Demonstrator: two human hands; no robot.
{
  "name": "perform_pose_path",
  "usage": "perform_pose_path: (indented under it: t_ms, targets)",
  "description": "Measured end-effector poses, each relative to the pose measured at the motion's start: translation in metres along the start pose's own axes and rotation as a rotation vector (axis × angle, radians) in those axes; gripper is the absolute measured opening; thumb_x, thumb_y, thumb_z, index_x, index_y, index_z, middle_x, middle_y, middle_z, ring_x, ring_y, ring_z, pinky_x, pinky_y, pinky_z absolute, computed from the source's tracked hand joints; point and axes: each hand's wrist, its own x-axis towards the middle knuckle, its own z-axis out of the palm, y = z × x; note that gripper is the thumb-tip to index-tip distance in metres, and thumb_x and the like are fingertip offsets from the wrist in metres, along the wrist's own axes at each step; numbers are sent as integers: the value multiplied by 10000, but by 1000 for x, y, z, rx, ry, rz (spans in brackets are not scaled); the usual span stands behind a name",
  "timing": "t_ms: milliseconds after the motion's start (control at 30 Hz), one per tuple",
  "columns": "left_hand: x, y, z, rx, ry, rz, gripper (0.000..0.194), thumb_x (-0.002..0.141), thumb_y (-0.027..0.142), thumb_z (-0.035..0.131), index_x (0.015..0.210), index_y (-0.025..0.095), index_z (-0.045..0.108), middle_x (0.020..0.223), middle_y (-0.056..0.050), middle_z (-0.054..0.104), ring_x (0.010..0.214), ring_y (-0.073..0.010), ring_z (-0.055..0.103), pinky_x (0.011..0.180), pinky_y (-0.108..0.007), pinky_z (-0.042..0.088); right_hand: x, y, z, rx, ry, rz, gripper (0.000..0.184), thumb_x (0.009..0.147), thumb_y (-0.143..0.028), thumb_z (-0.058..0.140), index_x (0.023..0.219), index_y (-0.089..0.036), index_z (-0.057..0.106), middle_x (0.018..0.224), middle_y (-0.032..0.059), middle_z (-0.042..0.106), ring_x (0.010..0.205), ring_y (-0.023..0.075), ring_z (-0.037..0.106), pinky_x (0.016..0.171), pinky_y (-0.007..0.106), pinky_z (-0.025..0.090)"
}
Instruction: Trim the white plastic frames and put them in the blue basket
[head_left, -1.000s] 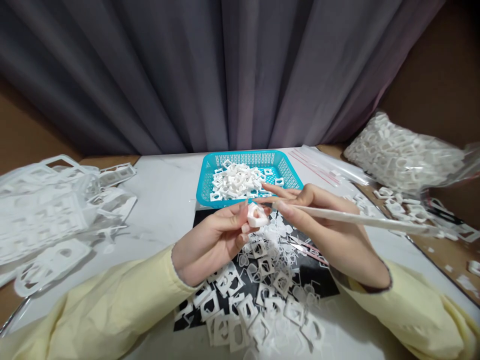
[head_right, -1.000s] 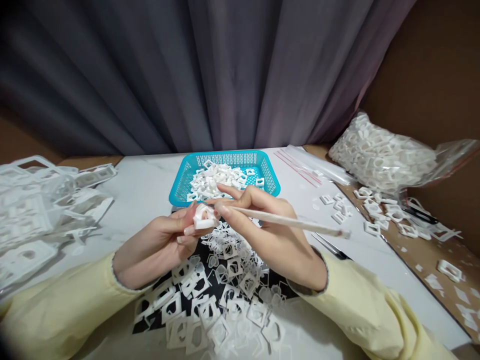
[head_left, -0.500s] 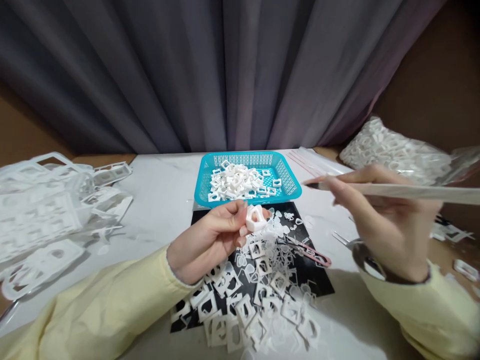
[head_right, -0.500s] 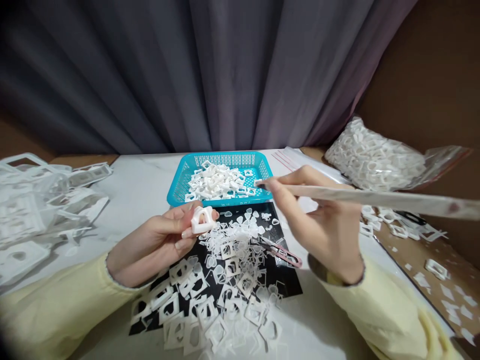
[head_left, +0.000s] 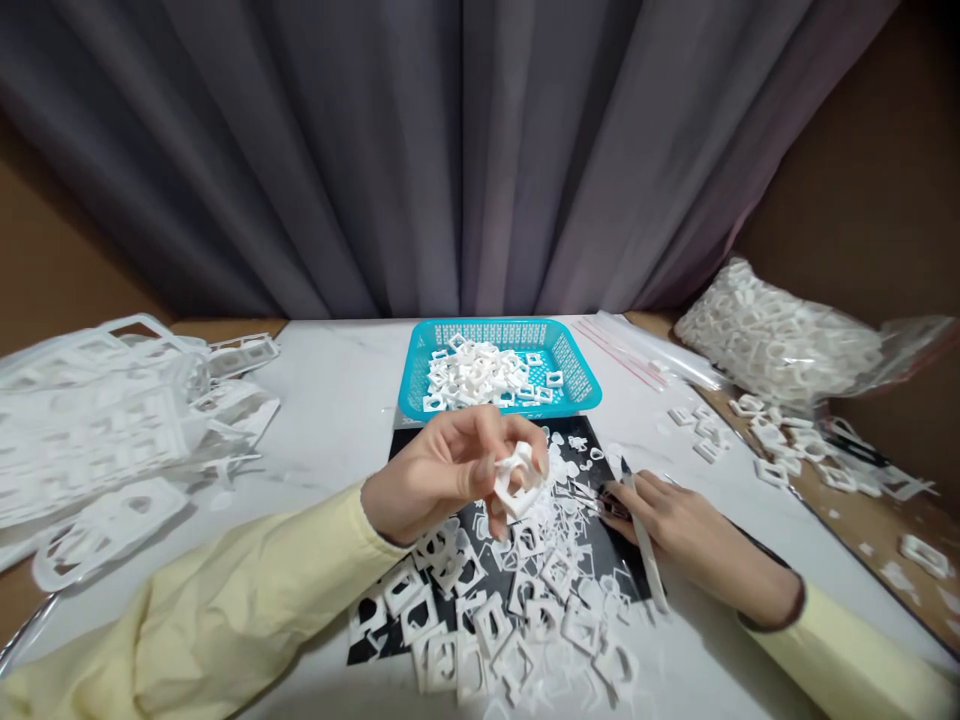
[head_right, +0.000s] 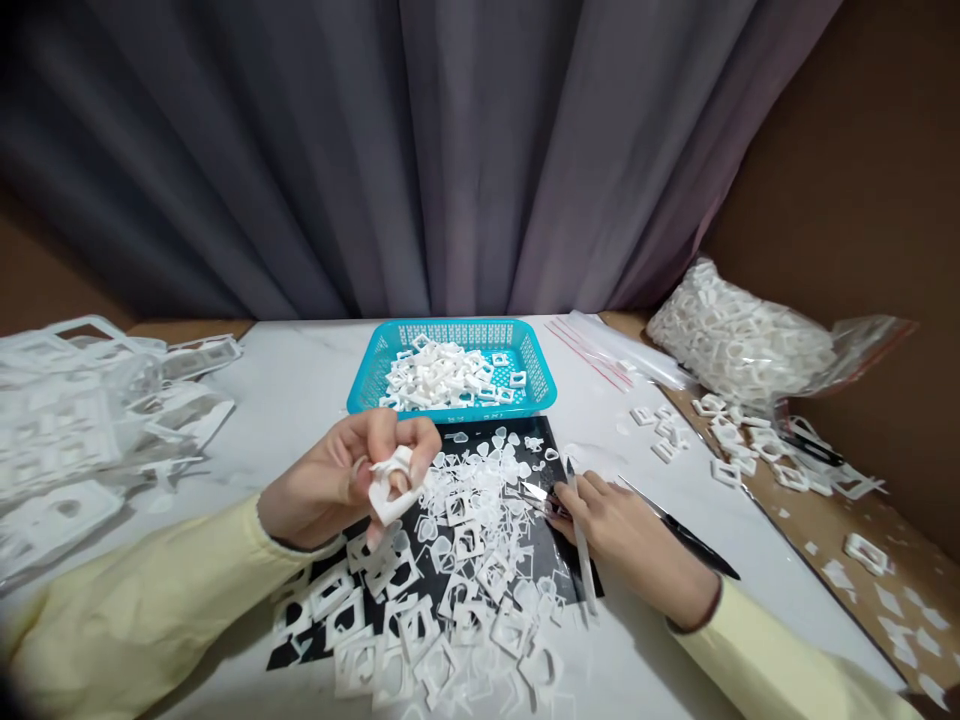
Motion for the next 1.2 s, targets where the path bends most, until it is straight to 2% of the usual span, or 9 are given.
perform_pose_path:
  t_ms: [133,267,367,467,567,633,767,1067,1200]
  targets:
    - [-1,1,1,-9,10,-2,123,712,224,742,685,162,639,806,-33,644,513,-79,604,444,-171,549,1,-3,3,79,2,-5,219,919,-152,390,1055,-159,561,817,88,587,709,207,580,601,319,483]
    - [-1,3,0,-6,17,-9,127,707,228,746,688,167,637,811,-27,647,520,-76,600,446,-168,550,5,6,-5,253,58,68,249,923,-143,366,1106,-160,533,839,88,626,709,183,615,618,307,516]
    - [-1,3,-1,10,4,-9,103,721,228,735,713,167,653,819,-30,644,526,-73,594,462,-177,559,11,9,-24,415,122,134,183,949,-213,367,985,-165,540,732,38,633,617,137,610,565,242,517]
    - [1,1,-3,24,-7,-4,93,743,233,715,741,159,659,821,-36,646,511,-65,586,459,-173,556,16,0,-52,516,234,214,243,972,-246,323,964,-148,546,633,13,604,535,119,579,509,218,504]
    - [2,-1,-4,22,4,-18,97,750,227,709,734,149,654,803,-37,656,492,-60,584,449,-159,546,19,-21,-81,537,381,259,177,884,-335,542,957,-191,616,769,24,670,567,119,599,458,203,473]
    - [2,-1,-4,18,11,-25,97,753,217,706,729,143,650,796,-38,663,485,-59,585,444,-156,543,22,-38,-94,522,507,206,246,783,-334,680,1017,-261,652,756,-13,674,586,113,604,520,207,491]
    - [2,-3,-3,19,23,-24,102,755,212,706,721,134,649,827,-43,675,532,-77,621,456,-162,549,30,-67,-101,378,644,79,341,783,-274,690,1119,-282,627,595,-49,588,443,76,506,441,196,431]
    - [2,-4,1,101,109,-14,157,742,264,718,702,132,643,784,-29,668,506,-85,616,460,-187,551,36,-76,-91,160,587,2,359,887,-255,564,1243,-222,531,564,-63,442,403,65,387,473,192,433]
    - [2,-2,5,157,175,-12,188,731,277,727,675,122,636,763,-43,675,504,-87,604,481,-197,552,38,-79,-94,40,593,22,295,925,-261,499,1201,-181,563,534,-66,356,379,62,340,420,203,368]
